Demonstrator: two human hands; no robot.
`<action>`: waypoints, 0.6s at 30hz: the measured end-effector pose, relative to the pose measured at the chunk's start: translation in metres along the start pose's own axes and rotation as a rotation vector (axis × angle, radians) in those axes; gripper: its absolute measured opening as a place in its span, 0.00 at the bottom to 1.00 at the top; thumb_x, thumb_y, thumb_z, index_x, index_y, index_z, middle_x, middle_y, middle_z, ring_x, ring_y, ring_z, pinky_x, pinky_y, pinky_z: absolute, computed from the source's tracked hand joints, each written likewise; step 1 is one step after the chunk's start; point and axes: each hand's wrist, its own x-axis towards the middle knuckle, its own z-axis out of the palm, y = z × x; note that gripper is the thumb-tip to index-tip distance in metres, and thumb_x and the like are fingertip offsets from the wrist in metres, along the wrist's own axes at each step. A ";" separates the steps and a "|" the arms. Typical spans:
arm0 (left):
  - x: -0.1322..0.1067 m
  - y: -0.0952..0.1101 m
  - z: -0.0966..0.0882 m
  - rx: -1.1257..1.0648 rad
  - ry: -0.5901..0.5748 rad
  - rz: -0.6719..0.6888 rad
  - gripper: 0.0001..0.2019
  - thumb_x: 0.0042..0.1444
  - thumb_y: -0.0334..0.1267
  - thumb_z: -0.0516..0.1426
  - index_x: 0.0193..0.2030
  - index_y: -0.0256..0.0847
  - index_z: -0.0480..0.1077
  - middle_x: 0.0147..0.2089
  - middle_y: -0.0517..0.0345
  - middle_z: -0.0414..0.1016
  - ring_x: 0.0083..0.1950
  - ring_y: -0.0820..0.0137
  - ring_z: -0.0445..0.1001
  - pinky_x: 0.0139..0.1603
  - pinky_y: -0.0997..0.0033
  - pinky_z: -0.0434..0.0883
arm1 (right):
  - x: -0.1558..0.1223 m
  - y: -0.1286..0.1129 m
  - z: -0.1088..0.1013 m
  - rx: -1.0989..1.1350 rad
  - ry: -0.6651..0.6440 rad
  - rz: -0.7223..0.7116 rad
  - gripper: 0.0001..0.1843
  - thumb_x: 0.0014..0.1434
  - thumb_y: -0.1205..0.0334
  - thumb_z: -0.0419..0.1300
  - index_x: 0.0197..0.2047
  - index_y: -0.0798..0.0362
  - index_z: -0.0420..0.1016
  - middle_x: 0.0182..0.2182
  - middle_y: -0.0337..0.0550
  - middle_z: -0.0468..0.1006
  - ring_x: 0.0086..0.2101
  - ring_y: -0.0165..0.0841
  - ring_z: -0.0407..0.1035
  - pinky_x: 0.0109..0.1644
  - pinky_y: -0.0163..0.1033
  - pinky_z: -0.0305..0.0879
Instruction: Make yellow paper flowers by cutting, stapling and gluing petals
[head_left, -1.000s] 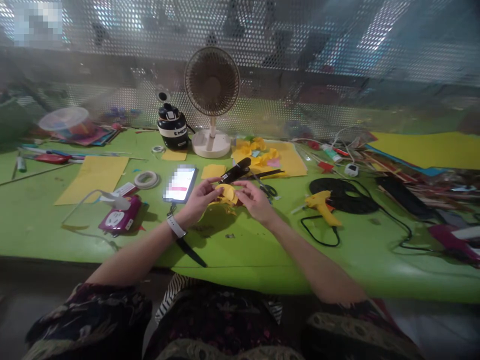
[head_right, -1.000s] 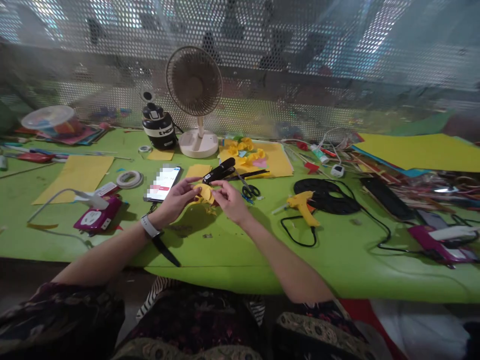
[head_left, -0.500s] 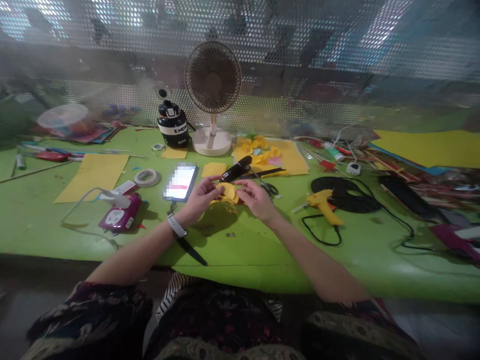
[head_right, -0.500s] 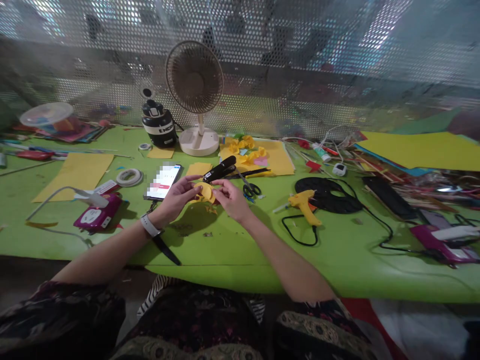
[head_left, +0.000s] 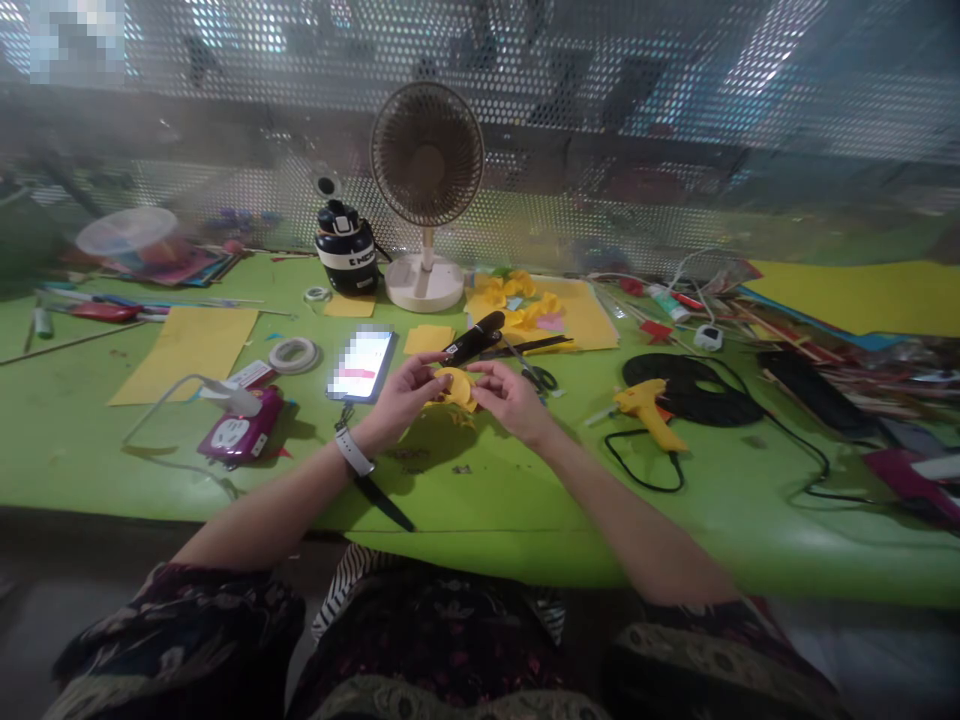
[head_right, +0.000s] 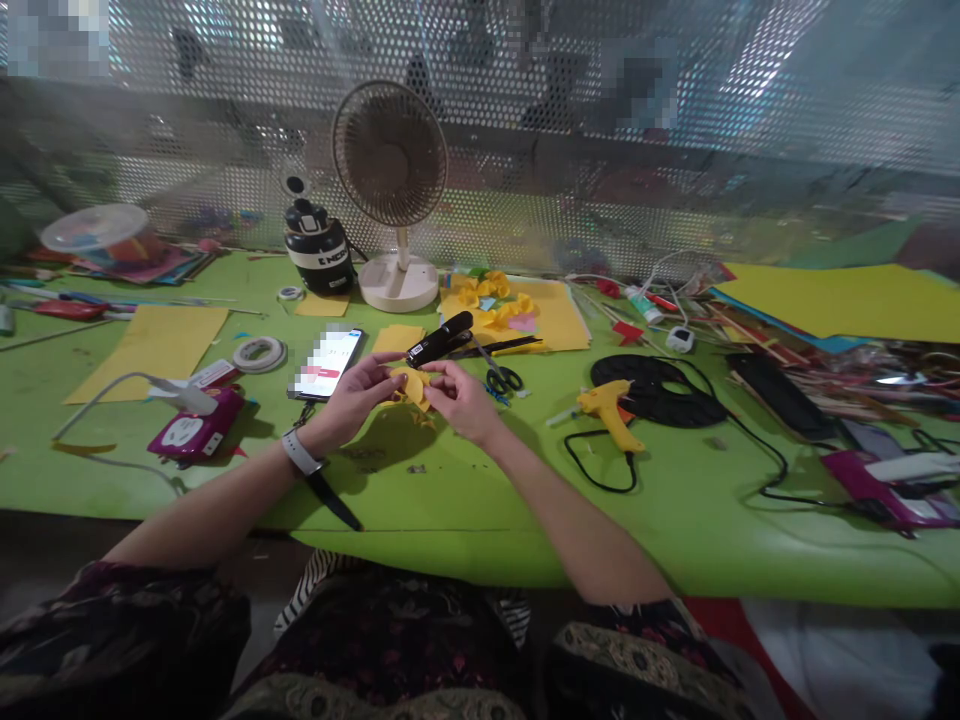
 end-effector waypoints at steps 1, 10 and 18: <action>0.000 -0.001 0.000 0.012 -0.009 0.007 0.18 0.56 0.38 0.66 0.53 0.41 0.73 0.35 0.60 0.76 0.37 0.73 0.75 0.42 0.69 0.74 | 0.000 -0.001 0.000 -0.001 -0.012 0.002 0.16 0.55 0.63 0.62 0.48 0.52 0.71 0.33 0.40 0.79 0.33 0.32 0.75 0.41 0.40 0.74; -0.002 -0.005 0.000 0.039 -0.038 0.044 0.21 0.57 0.40 0.66 0.55 0.40 0.71 0.35 0.58 0.79 0.37 0.72 0.78 0.42 0.67 0.76 | -0.001 -0.005 -0.001 0.095 -0.142 0.133 0.17 0.52 0.70 0.63 0.46 0.52 0.73 0.37 0.41 0.82 0.38 0.32 0.77 0.47 0.42 0.75; -0.003 -0.003 0.000 0.012 -0.067 -0.024 0.24 0.55 0.41 0.67 0.56 0.39 0.70 0.36 0.57 0.81 0.37 0.71 0.80 0.43 0.67 0.78 | 0.003 0.002 -0.004 0.141 -0.150 0.120 0.13 0.54 0.64 0.67 0.44 0.53 0.75 0.37 0.43 0.82 0.36 0.33 0.77 0.44 0.42 0.77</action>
